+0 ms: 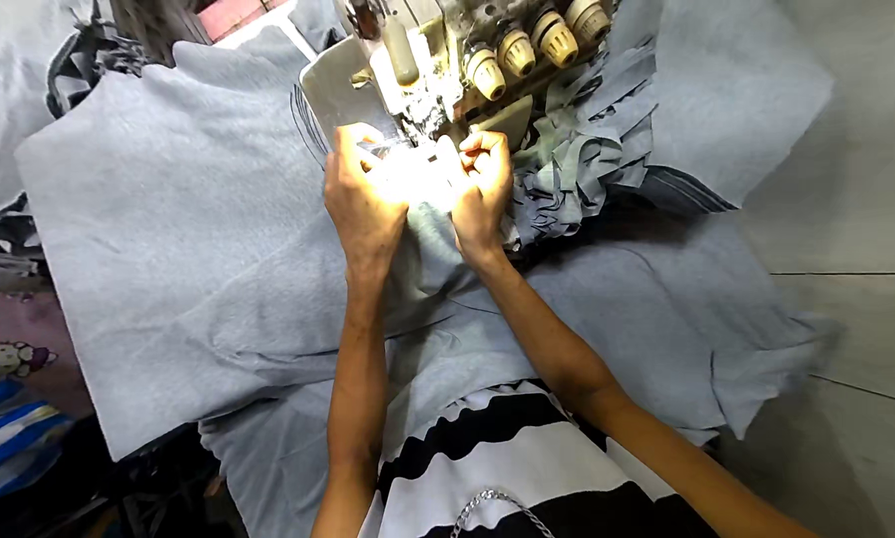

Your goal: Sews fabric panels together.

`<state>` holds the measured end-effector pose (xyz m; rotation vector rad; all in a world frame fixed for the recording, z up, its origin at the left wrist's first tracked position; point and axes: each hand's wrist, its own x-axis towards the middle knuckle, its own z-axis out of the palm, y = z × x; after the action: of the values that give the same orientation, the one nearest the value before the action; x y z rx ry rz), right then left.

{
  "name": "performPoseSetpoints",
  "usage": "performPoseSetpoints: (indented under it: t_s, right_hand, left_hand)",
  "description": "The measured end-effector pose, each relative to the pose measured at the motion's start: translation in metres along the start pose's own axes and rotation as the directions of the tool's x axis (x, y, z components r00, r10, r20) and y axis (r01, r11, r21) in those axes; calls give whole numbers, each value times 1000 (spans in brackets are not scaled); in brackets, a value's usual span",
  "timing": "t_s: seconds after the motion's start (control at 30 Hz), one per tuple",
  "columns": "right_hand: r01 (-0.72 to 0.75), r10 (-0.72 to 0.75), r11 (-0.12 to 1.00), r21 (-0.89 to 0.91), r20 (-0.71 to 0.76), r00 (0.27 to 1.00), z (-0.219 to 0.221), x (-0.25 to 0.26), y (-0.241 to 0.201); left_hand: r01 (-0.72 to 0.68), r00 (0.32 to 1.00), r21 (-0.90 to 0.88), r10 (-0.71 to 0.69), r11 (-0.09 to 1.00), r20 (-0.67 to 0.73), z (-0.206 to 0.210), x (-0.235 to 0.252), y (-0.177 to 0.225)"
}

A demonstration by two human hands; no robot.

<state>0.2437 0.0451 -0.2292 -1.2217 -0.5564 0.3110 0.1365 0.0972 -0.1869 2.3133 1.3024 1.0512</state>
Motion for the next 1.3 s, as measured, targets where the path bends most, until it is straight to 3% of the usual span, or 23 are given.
performPoseSetpoints:
  t_s: [0.13, 0.2, 0.27, 0.3, 0.37, 0.43, 0.47, 0.67, 0.73, 0.8, 0.87, 0.97, 1.03, 1.1, 1.17, 1.23, 1.3]
  right_hand:
    - [-70, 85, 993, -93, 168, 982, -26, -9, -10]
    - [-136, 210, 958, -254, 294, 932, -55, -24, -25]
    - [-168, 292, 924, -344, 349, 891, -79, -36, -33]
    - [-156, 298, 912, -378, 355, 886, -87, -40, -35]
    - [-98, 259, 903, -418, 349, 901, -95, -46, -34]
    - [-64, 214, 912, -406, 336, 917, -97, -47, -31]
    - [-45, 188, 918, -393, 333, 924, -96, -46, -28]
    - [-49, 163, 945, -323, 337, 927, -94, -43, -18]
    - [-68, 174, 954, -291, 358, 917, -95, -42, -17]
    - [-93, 204, 957, -277, 409, 889, -99, -42, -18]
    - [-135, 252, 952, -276, 450, 857, -101, -44, -20]
    - [-210, 319, 942, -262, 504, 802, -104, -44, -25]
    - [-244, 348, 935, -259, 525, 777, -108, -44, -27]
    - [-251, 341, 938, -239, 506, 792, -110, -45, -27]
    - [-243, 329, 942, -233, 482, 812, -109, -46, -28]
    - [-224, 316, 944, -242, 469, 825, -109, -47, -30]
    - [-212, 313, 943, -256, 469, 826, -108, -49, -30]
  left_hand:
    - [-57, 994, -43, 61, 997, 85, -34, -27, -24]
    - [41, 994, 37, -44, 998, 102, -75, -48, -64]
    - [239, 971, 218, -237, 946, -35, -123, -80, -112]
    - [379, 926, 312, -357, 871, -127, -147, -102, -132]
    - [654, 751, 413, -606, 633, -262, -189, -144, -154]
    - [782, 602, 424, -731, 457, -321, -214, -174, -163]
    - [794, 587, 415, -738, 445, -332, -219, -181, -162]
    - [619, 775, 364, -617, 696, -136, -211, -181, -167]
    - [641, 767, 227, -618, 733, -173, -219, -173, -166]
    - [636, 738, -60, -629, 770, -243, -226, -169, -170]
    - [616, 685, -311, -687, 724, -242, -223, -166, -173]
    - [662, 617, -514, -786, 546, -39, -223, -167, -165]
    - [706, 648, -506, -740, 495, 181, -235, -169, -154]
    - [734, 660, -414, -709, 538, 249, -242, -172, -154]
    - [670, 716, -436, -678, 601, 165, -242, -172, -161]
    - [485, 787, -616, -617, 621, -3, -237, -172, -169]
    - [389, 777, -664, -614, 639, -137, -223, -170, -171]
